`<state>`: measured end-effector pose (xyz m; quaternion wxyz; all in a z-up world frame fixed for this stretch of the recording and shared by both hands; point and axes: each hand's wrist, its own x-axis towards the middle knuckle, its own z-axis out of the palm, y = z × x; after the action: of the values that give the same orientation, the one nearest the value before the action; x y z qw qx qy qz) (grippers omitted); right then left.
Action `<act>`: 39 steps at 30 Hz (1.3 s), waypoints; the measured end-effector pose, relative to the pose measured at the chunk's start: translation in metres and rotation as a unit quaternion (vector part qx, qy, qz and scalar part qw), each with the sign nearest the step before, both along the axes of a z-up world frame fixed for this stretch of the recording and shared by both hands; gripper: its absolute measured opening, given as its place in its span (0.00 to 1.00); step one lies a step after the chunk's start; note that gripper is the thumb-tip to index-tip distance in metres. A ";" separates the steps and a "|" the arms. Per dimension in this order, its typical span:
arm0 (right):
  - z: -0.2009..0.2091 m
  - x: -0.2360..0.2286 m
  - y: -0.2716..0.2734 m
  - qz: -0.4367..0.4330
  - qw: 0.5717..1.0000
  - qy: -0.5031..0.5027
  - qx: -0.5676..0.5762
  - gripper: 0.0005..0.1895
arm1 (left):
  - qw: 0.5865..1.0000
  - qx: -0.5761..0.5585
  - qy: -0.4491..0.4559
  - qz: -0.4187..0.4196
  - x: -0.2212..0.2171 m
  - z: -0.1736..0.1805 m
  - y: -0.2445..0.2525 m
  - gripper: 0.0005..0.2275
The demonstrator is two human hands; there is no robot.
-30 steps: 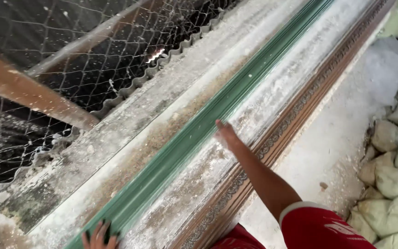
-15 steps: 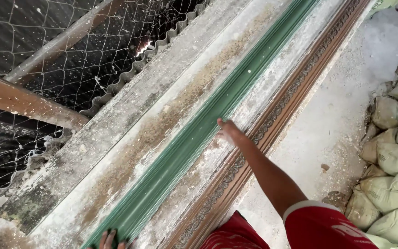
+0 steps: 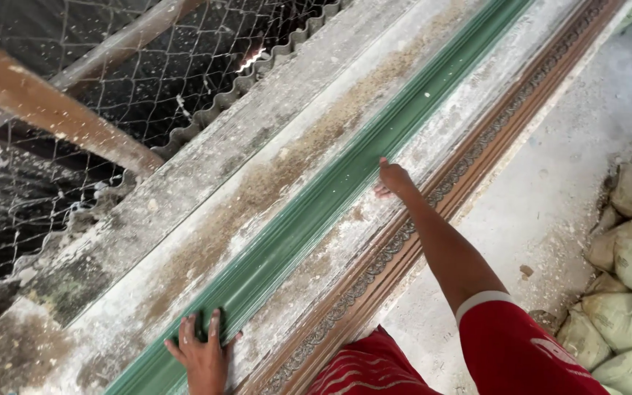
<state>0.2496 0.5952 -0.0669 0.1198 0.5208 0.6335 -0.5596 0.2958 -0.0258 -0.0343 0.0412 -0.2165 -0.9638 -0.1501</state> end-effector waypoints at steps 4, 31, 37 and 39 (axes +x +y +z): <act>-0.028 0.003 0.018 0.019 0.997 0.058 0.048 0.34 | 0.999 -0.014 -0.034 0.011 -0.007 0.024 0.010 0.39; -0.016 0.015 0.079 0.017 0.976 0.137 0.170 0.13 | 0.786 0.021 -0.116 0.607 0.006 -0.032 -0.162 0.26; -0.035 0.000 0.140 -0.057 0.953 0.235 0.184 0.10 | 0.761 0.006 -0.101 0.641 0.008 -0.033 -0.163 0.25; -0.065 -0.013 0.176 -0.068 0.918 0.290 0.262 0.11 | 0.762 -0.013 -0.095 0.641 0.006 -0.042 -0.174 0.25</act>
<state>0.2370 0.7709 -0.1315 -0.2484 0.3899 0.7274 -0.5071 0.3017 -0.1998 -0.0764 0.0333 0.4666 -0.8786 -0.0964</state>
